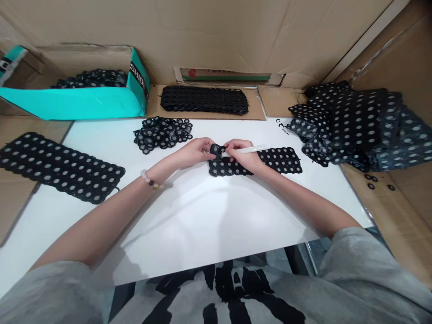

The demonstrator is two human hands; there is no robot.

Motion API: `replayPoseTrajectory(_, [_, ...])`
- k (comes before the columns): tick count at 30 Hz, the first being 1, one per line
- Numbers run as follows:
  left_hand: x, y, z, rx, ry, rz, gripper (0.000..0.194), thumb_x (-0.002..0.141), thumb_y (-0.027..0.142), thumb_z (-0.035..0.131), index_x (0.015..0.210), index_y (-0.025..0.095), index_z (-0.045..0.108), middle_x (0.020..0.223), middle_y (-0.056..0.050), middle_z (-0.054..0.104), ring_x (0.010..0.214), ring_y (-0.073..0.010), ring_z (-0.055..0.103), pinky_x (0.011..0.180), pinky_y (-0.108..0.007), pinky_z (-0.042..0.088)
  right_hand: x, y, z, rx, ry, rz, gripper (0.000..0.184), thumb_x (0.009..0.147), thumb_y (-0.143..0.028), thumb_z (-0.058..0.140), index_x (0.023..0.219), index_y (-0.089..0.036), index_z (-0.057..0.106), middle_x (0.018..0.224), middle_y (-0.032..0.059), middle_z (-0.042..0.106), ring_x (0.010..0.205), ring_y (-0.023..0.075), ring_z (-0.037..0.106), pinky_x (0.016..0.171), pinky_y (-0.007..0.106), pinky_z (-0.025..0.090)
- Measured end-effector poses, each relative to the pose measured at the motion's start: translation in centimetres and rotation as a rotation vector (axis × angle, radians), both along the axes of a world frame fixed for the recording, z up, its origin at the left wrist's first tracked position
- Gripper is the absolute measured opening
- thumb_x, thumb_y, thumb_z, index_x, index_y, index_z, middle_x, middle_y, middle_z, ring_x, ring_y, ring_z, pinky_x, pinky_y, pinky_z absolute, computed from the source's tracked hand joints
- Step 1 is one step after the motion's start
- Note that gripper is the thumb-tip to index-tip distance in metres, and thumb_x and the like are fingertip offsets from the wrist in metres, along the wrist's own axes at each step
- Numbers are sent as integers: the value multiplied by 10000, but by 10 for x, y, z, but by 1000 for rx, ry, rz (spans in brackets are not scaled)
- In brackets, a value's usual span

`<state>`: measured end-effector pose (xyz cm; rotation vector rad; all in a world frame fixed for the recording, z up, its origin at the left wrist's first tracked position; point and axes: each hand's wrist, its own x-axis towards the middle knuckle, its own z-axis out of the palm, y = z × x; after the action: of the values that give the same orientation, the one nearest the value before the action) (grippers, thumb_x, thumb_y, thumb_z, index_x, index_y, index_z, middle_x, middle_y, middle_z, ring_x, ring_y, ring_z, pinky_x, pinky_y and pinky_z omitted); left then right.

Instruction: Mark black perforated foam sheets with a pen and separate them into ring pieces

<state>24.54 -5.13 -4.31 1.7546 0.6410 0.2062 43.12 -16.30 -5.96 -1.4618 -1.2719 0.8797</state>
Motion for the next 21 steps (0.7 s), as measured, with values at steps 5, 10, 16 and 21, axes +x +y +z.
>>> replayPoseTrajectory(5, [3, -6, 2, -233, -44, 117, 382, 654, 145, 815, 976, 159, 611, 758, 5, 697, 719, -152, 643, 748, -290, 489, -1, 0, 0, 11, -69, 9, 204, 787, -341, 602, 645, -197, 578, 922, 36, 736, 566, 113, 557, 611, 282, 467])
replayPoseTrajectory(10, [6, -9, 7, -354, -36, 207, 387, 640, 72, 819, 978, 132, 641, 732, -7, 710, 683, -143, 647, 739, -285, 496, -7, 0, 6, 64, -354, -18, 194, 811, -279, 569, 633, -211, 541, 782, 32, 693, 728, 174, 592, 702, 302, 438])
replayPoseTrajectory(16, [5, -4, 8, -356, 15, 198, 489, 616, 145, 862, 1062, 136, 664, 735, -28, 718, 692, -160, 653, 733, -293, 484, -12, 1, 4, 121, -473, -38, 192, 829, -258, 561, 645, -215, 531, 734, 31, 657, 727, 179, 579, 717, 312, 422])
replayPoseTrajectory(21, [3, -4, 11, -131, 2, 152, 500, 636, 301, 863, 1072, 137, 681, 824, -43, 713, 769, -180, 640, 759, -302, 480, -7, 0, 0, 99, -270, -52, 201, 835, -309, 590, 661, -213, 560, 756, 21, 671, 694, 167, 587, 681, 300, 450])
